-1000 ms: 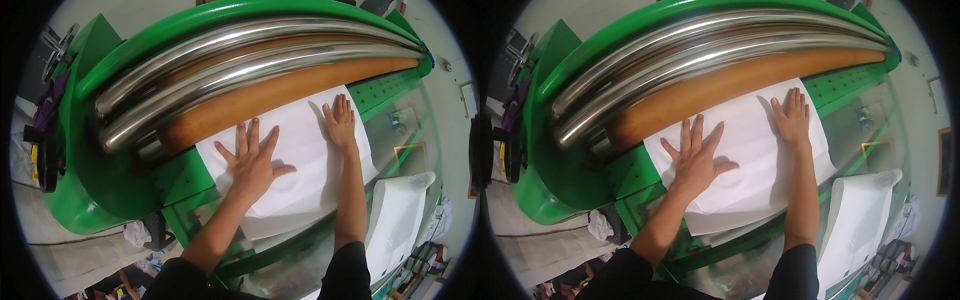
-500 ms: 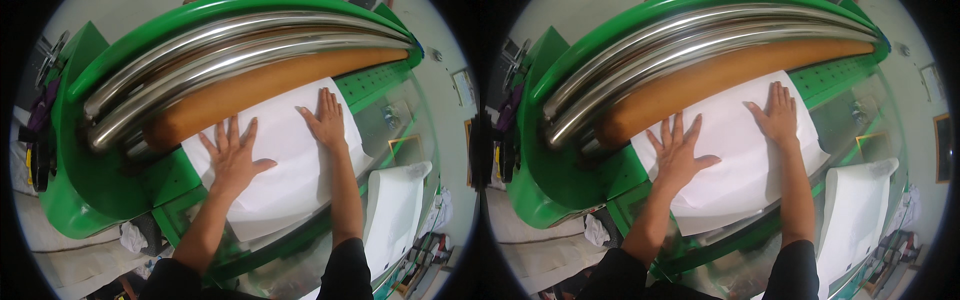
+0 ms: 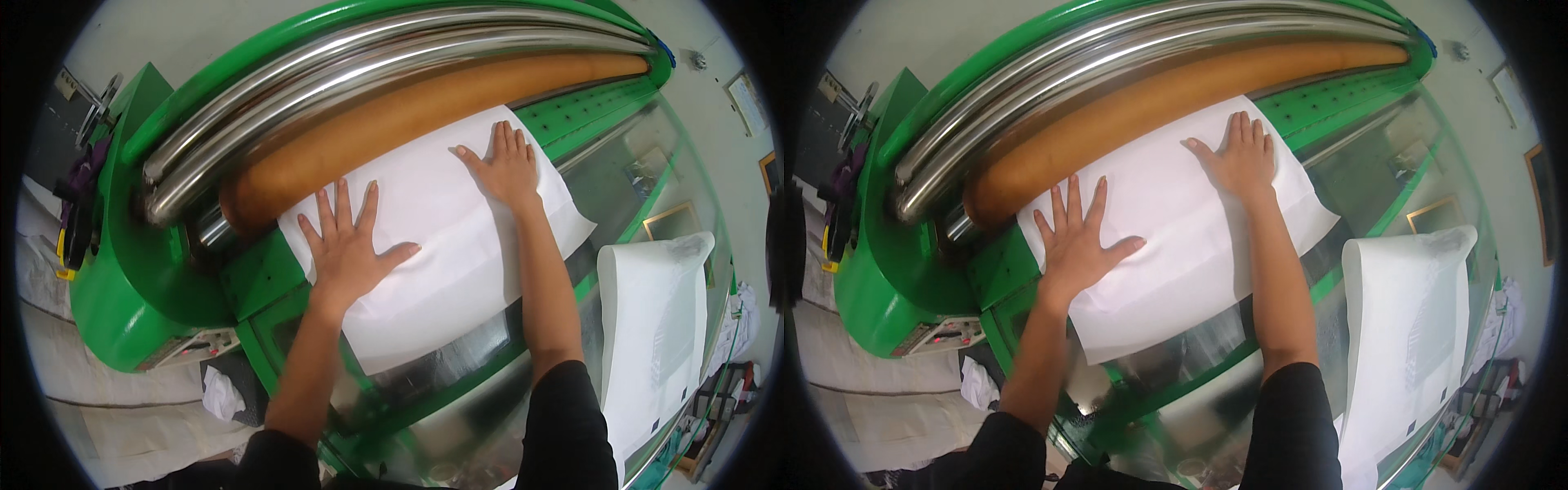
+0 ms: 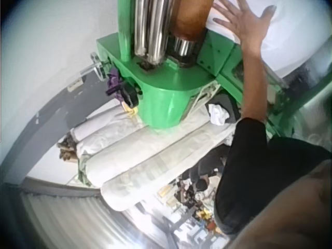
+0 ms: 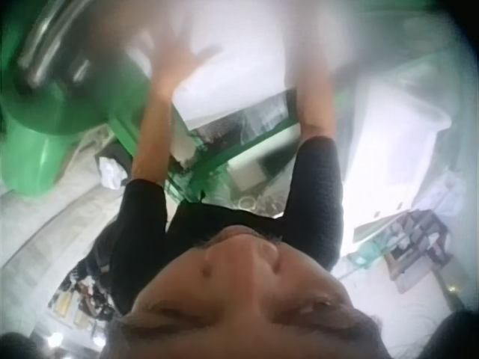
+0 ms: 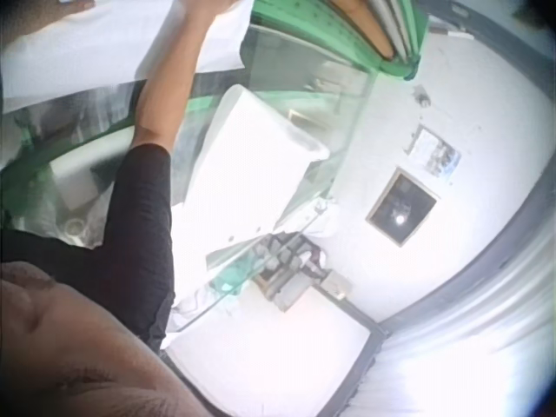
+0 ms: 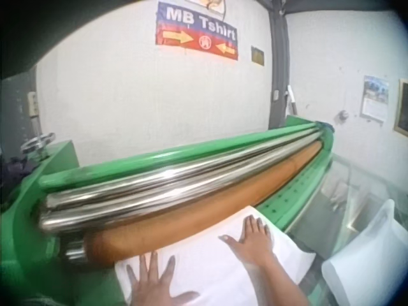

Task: The person places a white t-shirt on a green heat press machine, smooths it, and uses scissors to trim excess fabric along the edges. The person then feeds the trimmed shirt through the machine's rollers and removes it.

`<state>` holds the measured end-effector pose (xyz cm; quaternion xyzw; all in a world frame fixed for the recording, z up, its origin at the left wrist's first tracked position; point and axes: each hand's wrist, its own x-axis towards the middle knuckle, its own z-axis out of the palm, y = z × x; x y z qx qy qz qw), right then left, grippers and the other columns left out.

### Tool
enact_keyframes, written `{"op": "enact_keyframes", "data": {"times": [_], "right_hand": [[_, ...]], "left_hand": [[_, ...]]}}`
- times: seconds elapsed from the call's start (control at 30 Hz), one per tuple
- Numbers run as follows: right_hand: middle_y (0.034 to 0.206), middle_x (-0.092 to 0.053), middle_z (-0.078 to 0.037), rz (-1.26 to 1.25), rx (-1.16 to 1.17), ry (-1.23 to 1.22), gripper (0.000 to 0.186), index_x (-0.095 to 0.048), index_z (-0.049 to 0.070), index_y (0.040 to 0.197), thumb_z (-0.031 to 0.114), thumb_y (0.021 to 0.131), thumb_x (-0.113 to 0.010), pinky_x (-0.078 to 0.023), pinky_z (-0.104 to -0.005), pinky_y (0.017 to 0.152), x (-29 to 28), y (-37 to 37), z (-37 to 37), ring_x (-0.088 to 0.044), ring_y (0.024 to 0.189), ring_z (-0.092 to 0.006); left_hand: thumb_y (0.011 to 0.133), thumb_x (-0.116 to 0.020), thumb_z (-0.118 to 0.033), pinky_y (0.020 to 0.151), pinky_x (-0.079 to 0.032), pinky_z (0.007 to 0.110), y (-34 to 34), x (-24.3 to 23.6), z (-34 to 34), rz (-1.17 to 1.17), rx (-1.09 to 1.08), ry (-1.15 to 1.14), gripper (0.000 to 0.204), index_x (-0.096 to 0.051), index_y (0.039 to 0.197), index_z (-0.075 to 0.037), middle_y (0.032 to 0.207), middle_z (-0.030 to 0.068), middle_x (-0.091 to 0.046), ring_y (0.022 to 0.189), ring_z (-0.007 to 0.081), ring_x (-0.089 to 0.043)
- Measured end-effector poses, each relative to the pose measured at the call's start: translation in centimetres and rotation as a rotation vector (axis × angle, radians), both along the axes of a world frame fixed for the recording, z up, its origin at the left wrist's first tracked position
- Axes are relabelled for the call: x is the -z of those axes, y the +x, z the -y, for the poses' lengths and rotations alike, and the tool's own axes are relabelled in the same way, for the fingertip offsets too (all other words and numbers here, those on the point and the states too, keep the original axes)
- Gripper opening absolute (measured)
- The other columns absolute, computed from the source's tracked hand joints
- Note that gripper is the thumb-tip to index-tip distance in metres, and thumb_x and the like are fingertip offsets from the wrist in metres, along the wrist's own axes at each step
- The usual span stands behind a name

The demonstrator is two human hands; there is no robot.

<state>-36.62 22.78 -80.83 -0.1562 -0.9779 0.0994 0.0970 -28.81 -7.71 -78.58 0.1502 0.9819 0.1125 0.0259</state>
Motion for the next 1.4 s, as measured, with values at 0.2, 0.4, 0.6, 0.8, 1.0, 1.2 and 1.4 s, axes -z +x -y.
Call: {"op": "enact_keyframes", "data": {"times": [0.2, 0.4, 0.6, 0.8, 1.0, 1.2, 1.4], "right_hand": [[0.178, -0.027, -0.023, 0.053, 0.004, 0.032, 0.14, -0.027, -0.005, 0.169, 0.1, 0.08, -0.052, -0.019, -0.047, 0.135, -0.4, 0.5, -0.4, -0.02, 0.167, -0.0385], [0.178, -0.027, -0.022, 0.008, 0.004, 0.031, 0.136, -0.026, -0.005, 0.17, 0.098, 0.084, -0.049, -0.018, -0.047, 0.135, 0.4, 0.7, -1.0, -0.019, 0.167, -0.0389], [0.178, -0.028, -0.02, 0.088, 0.02, 0.12, 0.131, -0.027, 0.0, 0.171, 0.097, 0.086, -0.047, -0.017, -0.0495, 0.135, 0.0, 1.6, -1.1, -0.021, 0.167, -0.0396], [0.179, -0.026, -0.019, 0.093, 0.031, 0.142, 0.13, -0.026, 0.005, 0.173, 0.098, 0.085, -0.048, -0.018, -0.0516, 0.135, -0.5, 1.5, -0.6, -0.019, 0.167, -0.0394], [0.18, -0.026, -0.016, -0.081, -0.212, 0.238, 0.124, -0.032, 0.013, 0.173, 0.099, 0.084, -0.049, -0.017, -0.0536, 0.135, 0.0, 2.4, -1.2, -0.018, 0.167, -0.0392], [0.179, -0.03, -0.016, 0.105, -0.249, 0.179, 0.123, -0.034, 0.013, 0.172, 0.098, 0.084, -0.051, -0.017, -0.0551, 0.135, -0.6, 2.9, -1.4, -0.02, 0.167, -0.0378], [0.178, -0.031, -0.018, 0.031, -0.249, 0.125, 0.132, -0.034, 0.008, 0.171, 0.101, 0.079, -0.053, -0.017, -0.0546, 0.135, -0.1, 2.8, -1.6, -0.021, 0.166, -0.0426]], "left_hand": [[0.09, -0.064, -0.082, 0.127, -0.004, 0.075, 0.1, 0.2, 0.6, -0.053, 0.068, -0.096, 0.107, -0.029, 0.175, -0.026, 0.18, 0.0267, -0.016, 0.166, 0.0528, -0.006], [0.091, -0.059, -0.085, 0.126, -0.004, 0.077, 0.0, 0.7, 1.5, -0.076, 0.148, -0.091, 0.105, -0.034, 0.173, -0.026, 0.18, 0.0268, -0.018, 0.165, 0.0542, -0.007], [0.075, -0.073, -0.087, 0.127, 0.001, 0.076, 1.0, -0.4, 2.8, 0.023, 0.257, -0.03, 0.124, -0.03, 0.174, -0.027, 0.181, 0.0259, -0.011, 0.166, 0.0531, 0.0], [0.064, -0.083, -0.083, 0.127, 0.0, 0.077, 0.9, -1.3, 3.4, 0.103, 0.356, -0.021, 0.135, -0.03, 0.175, -0.028, 0.182, 0.0235, -0.011, 0.166, 0.0525, -0.001], [0.061, -0.087, -0.081, 0.126, -0.001, 0.079, 1.2, -1.9, 3.4, 0.143, 0.35, -0.018, 0.138, -0.029, 0.175, -0.027, 0.182, 0.0237, -0.011, 0.166, 0.0528, -0.001], [0.061, -0.085, -0.083, 0.124, -0.003, 0.081, 1.1, -2.2, 3.2, 0.163, 0.349, -0.082, 0.138, -0.028, 0.175, -0.029, 0.182, 0.0242, -0.009, 0.166, 0.0534, 0.0], [0.083, -0.078, -0.071, 0.123, -0.011, 0.081, 1.2, -2.5, 3.0, 0.085, 0.303, -0.046, 0.103, -0.043, 0.168, -0.027, 0.177, 0.0201, -0.028, 0.163, 0.0465, -0.02]]}}
